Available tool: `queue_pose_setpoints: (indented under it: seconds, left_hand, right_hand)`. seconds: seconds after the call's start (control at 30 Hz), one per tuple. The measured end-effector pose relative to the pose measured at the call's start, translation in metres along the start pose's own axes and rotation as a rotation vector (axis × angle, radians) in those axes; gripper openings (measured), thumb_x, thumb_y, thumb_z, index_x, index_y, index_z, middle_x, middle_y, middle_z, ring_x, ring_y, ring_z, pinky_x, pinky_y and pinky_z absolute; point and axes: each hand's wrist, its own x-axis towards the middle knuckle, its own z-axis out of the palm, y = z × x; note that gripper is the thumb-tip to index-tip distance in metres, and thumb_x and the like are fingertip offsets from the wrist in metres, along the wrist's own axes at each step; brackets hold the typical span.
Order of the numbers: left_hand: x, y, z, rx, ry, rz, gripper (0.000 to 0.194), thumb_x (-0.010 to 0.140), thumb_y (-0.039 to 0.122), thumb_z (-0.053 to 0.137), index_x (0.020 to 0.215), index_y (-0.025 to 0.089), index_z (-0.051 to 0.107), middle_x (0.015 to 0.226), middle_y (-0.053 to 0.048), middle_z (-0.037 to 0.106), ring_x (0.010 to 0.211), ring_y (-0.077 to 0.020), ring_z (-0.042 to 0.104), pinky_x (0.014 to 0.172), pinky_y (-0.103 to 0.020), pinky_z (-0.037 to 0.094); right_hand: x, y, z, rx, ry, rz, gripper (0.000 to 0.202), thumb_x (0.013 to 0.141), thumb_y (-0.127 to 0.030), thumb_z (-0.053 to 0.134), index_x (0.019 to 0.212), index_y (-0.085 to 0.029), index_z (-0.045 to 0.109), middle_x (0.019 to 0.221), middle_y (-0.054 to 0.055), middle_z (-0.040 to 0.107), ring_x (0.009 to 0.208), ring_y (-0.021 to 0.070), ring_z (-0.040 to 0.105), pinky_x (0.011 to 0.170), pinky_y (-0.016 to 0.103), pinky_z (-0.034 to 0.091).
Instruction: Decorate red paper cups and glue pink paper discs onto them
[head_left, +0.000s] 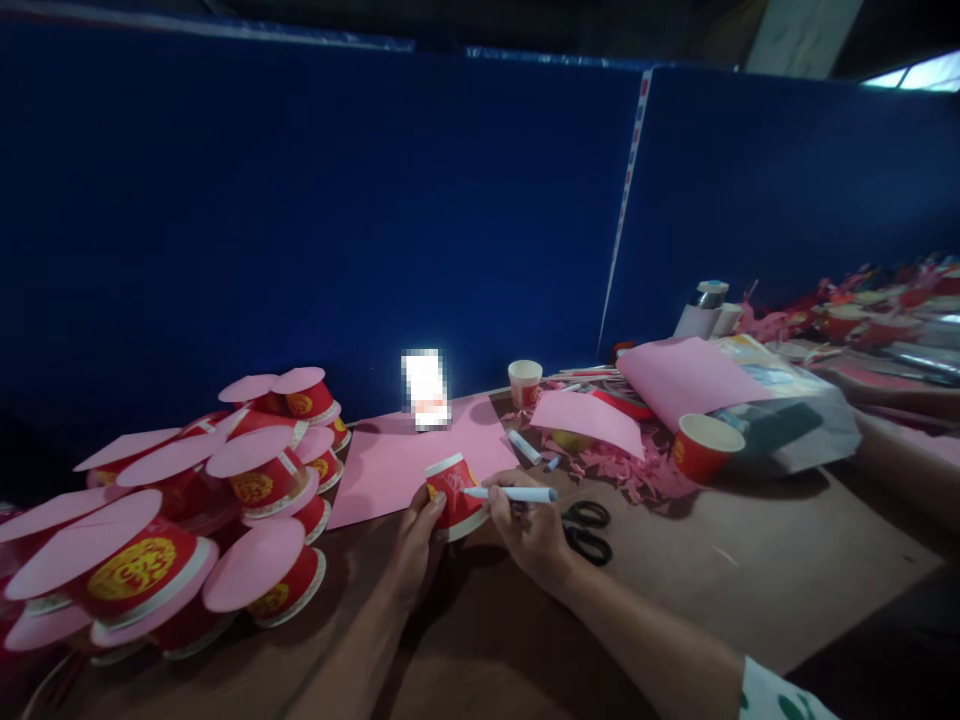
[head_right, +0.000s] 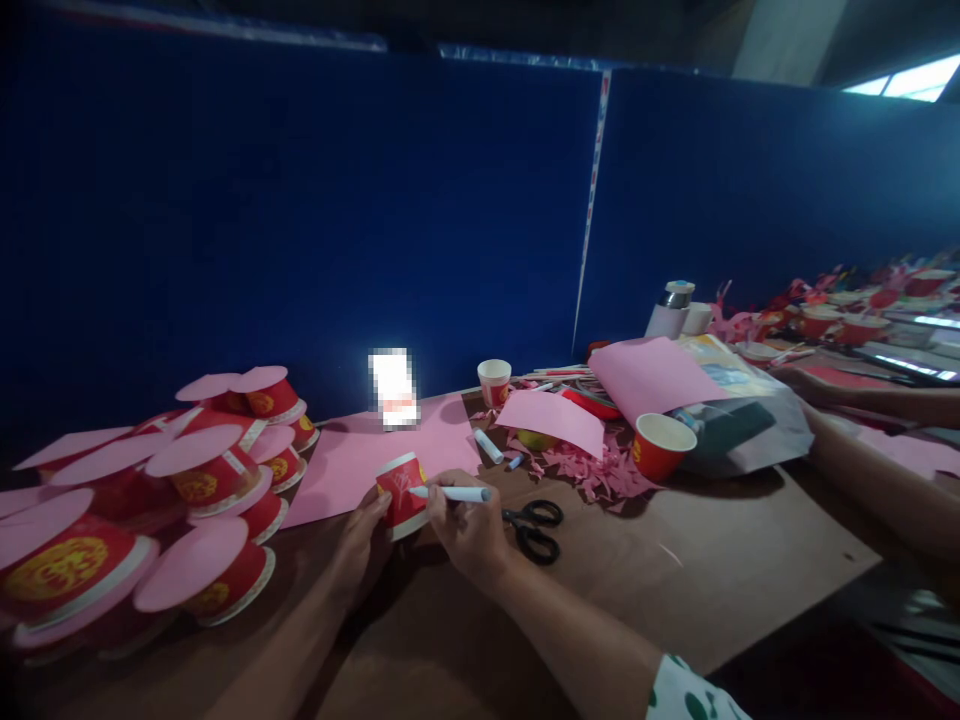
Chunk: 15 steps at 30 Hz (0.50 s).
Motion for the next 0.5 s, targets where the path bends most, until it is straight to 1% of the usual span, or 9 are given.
queue_pose_setpoints:
  seconds: [0.1, 0.17, 0.23, 0.3, 0.37, 0.43, 0.5]
  left_hand:
    - [-0.001, 0.001, 0.002, 0.026, -0.065, 0.026, 0.016, 0.075, 0.031, 0.063, 0.084, 0.018, 0.062, 0.073, -0.001, 0.065, 0.073, -0.0168, 0.062, 0.070, -0.028, 0.048]
    - [0.000, 0.001, 0.003, 0.032, -0.071, 0.030, 0.016, 0.076, 0.031, 0.062, 0.083, 0.017, 0.062, 0.071, -0.001, 0.065, 0.073, -0.0172, 0.062, 0.069, -0.028, 0.049]
    - [0.000, 0.001, 0.002, 0.026, -0.062, 0.028, 0.017, 0.076, 0.031, 0.062, 0.087, 0.017, 0.062, 0.076, -0.002, 0.066, 0.077, -0.0185, 0.063, 0.072, -0.029, 0.049]
    - [0.000, 0.000, 0.000, 0.017, -0.051, 0.019, 0.020, 0.077, 0.030, 0.062, 0.093, 0.017, 0.061, 0.083, -0.003, 0.068, 0.084, -0.0197, 0.063, 0.076, -0.031, 0.048]
    - [0.000, -0.001, -0.002, 0.017, -0.038, 0.005, 0.023, 0.077, 0.030, 0.061, 0.097, 0.017, 0.060, 0.088, -0.004, 0.068, 0.087, -0.0199, 0.063, 0.078, -0.031, 0.048]
    - [0.000, -0.001, -0.005, 0.023, -0.018, -0.011, 0.022, 0.078, 0.030, 0.061, 0.096, 0.018, 0.060, 0.089, -0.003, 0.068, 0.086, -0.0193, 0.063, 0.078, -0.030, 0.048]
    - [0.000, -0.001, -0.006, 0.026, -0.008, -0.025, 0.021, 0.078, 0.031, 0.061, 0.095, 0.017, 0.060, 0.088, -0.003, 0.068, 0.081, -0.0181, 0.064, 0.077, -0.030, 0.048]
  right_hand:
    - [-0.001, 0.000, 0.000, 0.021, -0.011, 0.014, 0.008, 0.081, -0.019, 0.053, 0.081, -0.015, 0.060, 0.070, 0.003, 0.064, 0.059, 0.0135, 0.058, 0.057, 0.023, 0.046]
    - [-0.002, -0.001, 0.001, 0.030, -0.004, 0.019, 0.007, 0.081, -0.019, 0.054, 0.080, -0.015, 0.061, 0.071, 0.004, 0.065, 0.059, 0.0133, 0.058, 0.057, 0.023, 0.046]
    - [-0.002, -0.001, 0.002, 0.059, 0.008, 0.037, 0.007, 0.081, -0.020, 0.055, 0.080, -0.016, 0.061, 0.071, 0.003, 0.064, 0.059, 0.0132, 0.057, 0.056, 0.022, 0.046]
    - [0.000, -0.001, 0.002, 0.132, 0.048, 0.075, 0.011, 0.083, -0.024, 0.053, 0.082, -0.016, 0.060, 0.068, 0.003, 0.063, 0.058, 0.0129, 0.056, 0.055, 0.022, 0.046]
    - [0.004, 0.000, 0.002, 0.223, 0.124, 0.124, 0.015, 0.086, -0.028, 0.050, 0.082, -0.016, 0.059, 0.063, 0.001, 0.059, 0.055, 0.0120, 0.055, 0.052, 0.021, 0.045]
    - [0.007, 0.002, 0.001, 0.258, 0.203, 0.153, 0.019, 0.087, -0.030, 0.049, 0.080, -0.016, 0.058, 0.058, -0.001, 0.056, 0.052, 0.0113, 0.053, 0.050, 0.021, 0.044]
    - [0.010, 0.003, 0.000, 0.248, 0.225, 0.157, 0.019, 0.088, -0.031, 0.049, 0.081, -0.016, 0.058, 0.058, -0.001, 0.055, 0.053, 0.0116, 0.053, 0.050, 0.022, 0.044]
